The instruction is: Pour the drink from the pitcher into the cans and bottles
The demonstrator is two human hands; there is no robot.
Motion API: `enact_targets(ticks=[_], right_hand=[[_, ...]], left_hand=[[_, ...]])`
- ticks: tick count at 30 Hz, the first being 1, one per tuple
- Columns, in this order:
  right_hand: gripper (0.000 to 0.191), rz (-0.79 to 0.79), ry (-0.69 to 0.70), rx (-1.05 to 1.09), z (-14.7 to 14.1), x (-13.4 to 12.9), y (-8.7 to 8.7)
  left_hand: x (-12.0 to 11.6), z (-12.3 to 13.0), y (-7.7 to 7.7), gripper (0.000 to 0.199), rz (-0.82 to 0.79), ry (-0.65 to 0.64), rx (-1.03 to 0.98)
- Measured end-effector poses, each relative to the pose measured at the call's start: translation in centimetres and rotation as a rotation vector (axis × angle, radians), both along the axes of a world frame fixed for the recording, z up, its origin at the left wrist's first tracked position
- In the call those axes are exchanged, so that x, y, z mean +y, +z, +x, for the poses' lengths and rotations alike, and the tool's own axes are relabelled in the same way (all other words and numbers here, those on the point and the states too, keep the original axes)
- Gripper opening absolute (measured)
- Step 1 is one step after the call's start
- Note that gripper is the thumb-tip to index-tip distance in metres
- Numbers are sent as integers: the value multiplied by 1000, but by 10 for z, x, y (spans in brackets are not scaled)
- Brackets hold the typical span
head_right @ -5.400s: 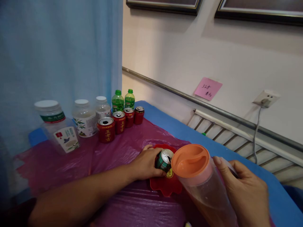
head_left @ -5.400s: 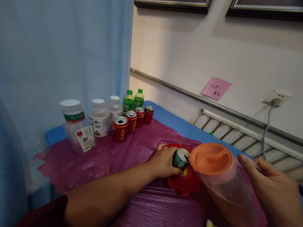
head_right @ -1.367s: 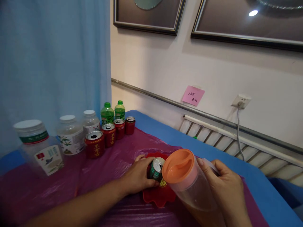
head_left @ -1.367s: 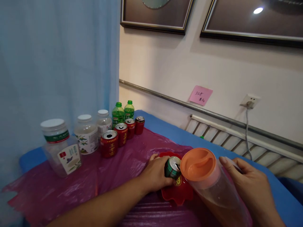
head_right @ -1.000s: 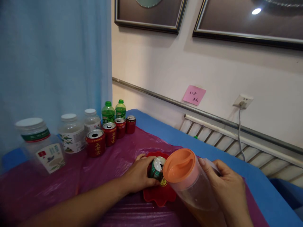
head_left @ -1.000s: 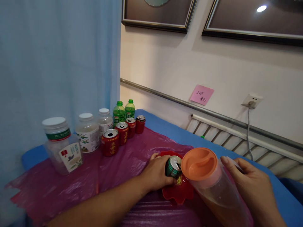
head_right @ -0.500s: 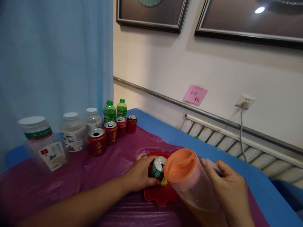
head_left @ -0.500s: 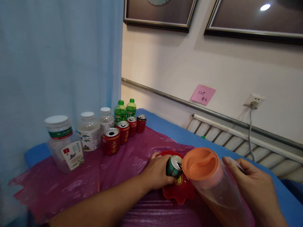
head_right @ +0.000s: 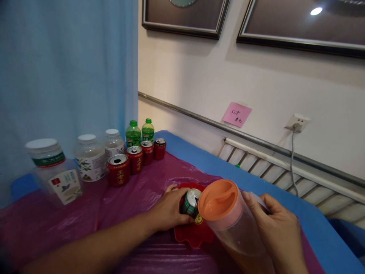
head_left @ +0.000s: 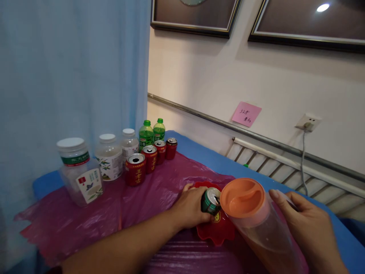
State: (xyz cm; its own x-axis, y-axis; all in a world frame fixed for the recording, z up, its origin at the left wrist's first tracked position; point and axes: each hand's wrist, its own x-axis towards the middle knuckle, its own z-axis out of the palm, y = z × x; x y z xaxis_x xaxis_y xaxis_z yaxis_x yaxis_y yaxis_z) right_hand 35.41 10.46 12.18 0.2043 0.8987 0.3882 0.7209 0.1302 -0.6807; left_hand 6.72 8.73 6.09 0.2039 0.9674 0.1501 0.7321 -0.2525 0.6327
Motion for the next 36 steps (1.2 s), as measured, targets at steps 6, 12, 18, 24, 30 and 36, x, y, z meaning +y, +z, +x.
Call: enact_targets(ticks=[6, 12, 18, 24, 30, 36], right_hand=[[62, -80, -17, 27, 4, 3, -4], [62, -93, -13, 59, 5, 2, -5], [63, -98, -16, 69, 3, 1, -5], [60, -80, -7, 82, 1, -1, -3], [57, -32, 8, 53, 1, -1, 0], [55, -7, 25, 53, 1, -1, 0]], left_hand=[[-1, 0, 2, 61, -42, -14, -50], [-1, 0, 1, 61, -43, -25, -41], [-1, 0, 0, 61, -23, -13, -30], [-2, 1, 1, 58, -24, -23, -40], [-2, 0, 2, 61, -34, -25, -42], [-2, 1, 2, 60, -43, -20, -57]])
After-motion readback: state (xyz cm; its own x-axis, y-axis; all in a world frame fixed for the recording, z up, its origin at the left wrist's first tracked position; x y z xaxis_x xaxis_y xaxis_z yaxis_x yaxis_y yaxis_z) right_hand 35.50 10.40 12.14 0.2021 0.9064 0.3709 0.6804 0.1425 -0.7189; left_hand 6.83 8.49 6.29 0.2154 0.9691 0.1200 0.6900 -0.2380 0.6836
